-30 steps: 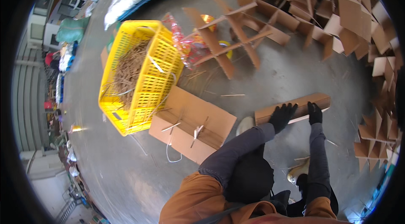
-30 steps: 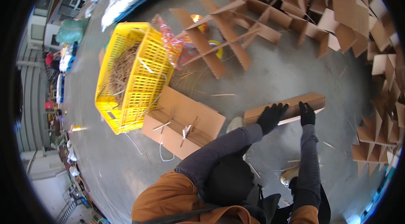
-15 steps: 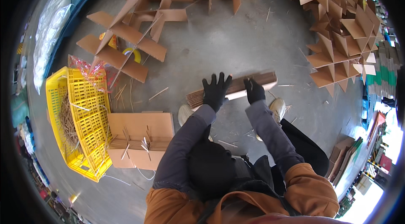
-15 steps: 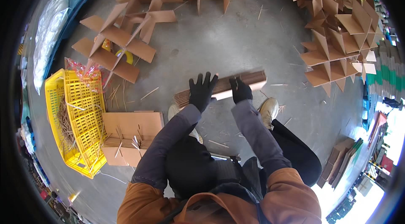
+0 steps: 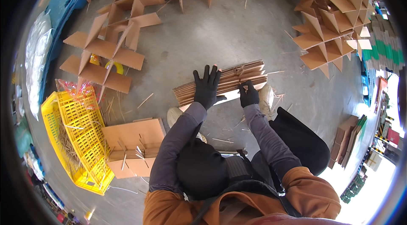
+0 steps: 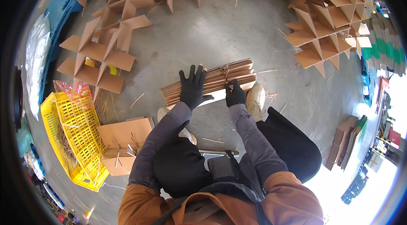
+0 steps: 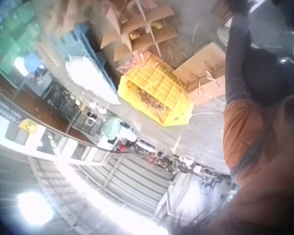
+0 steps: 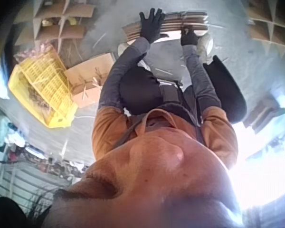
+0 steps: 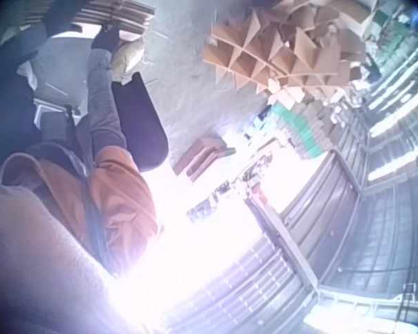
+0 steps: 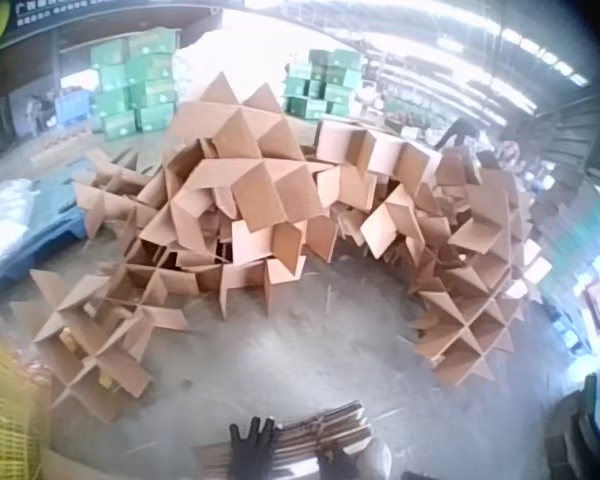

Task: The person assembles cardboard dividers by hand, slotting rectangular pieces together to form a grid, and then bundles groups of dividers together.

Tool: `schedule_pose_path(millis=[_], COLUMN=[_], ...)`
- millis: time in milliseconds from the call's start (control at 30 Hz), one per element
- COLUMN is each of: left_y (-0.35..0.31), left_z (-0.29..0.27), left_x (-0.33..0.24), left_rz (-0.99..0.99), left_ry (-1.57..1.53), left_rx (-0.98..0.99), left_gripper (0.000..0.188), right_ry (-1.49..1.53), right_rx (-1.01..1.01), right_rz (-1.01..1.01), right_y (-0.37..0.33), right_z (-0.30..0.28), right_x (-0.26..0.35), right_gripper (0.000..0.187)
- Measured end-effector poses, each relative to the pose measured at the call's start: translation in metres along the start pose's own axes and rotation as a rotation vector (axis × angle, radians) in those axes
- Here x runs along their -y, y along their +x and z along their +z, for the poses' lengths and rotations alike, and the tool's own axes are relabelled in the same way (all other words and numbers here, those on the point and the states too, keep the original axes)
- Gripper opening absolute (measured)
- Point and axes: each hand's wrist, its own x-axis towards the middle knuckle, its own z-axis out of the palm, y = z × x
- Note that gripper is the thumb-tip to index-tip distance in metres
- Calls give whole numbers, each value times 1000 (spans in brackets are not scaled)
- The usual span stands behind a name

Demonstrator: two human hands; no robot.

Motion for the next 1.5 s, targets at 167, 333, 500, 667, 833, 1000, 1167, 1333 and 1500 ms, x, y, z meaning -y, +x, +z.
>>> schedule_pose_path(millis=[167,333,500,667,833,1000,1167,1333,1500], left_y=[-9,-31,-26,-26,-22,-26,-23,-5,-36], left_z=[9,28,27,34,39,46,57,28,73], left_x=[-10,-15,-11,-17,-11,-2,-2,-3,-2], left_rz=[-24,-21,5,23,14,-54,12,-61,-145], left_ry=[-55,16,-8,0,77,41,-104,-258,-245], left_rx=[64,54,16,-31,47,138,-92,44,-64], left_gripper=[112,105,105,107,109,110,103,104,82], right_ry=[51,244,178,-195,987,590,-166,-69,798], right_rx=[-62,-170,37,81,-171,-232,-19,-15,468], right_rz=[-18,-114,-250,0,342,-2,-20,-99,-358], right_y=[-33,-16,34,54,12,14,65,71,-58], right_z=[-20,-66,-36,14,-32,-73,-22,-13,24], right_x=[11,79,41,16,31,127,17,34,328], right_gripper=[15,13,21,32,32,31,53,37,20])
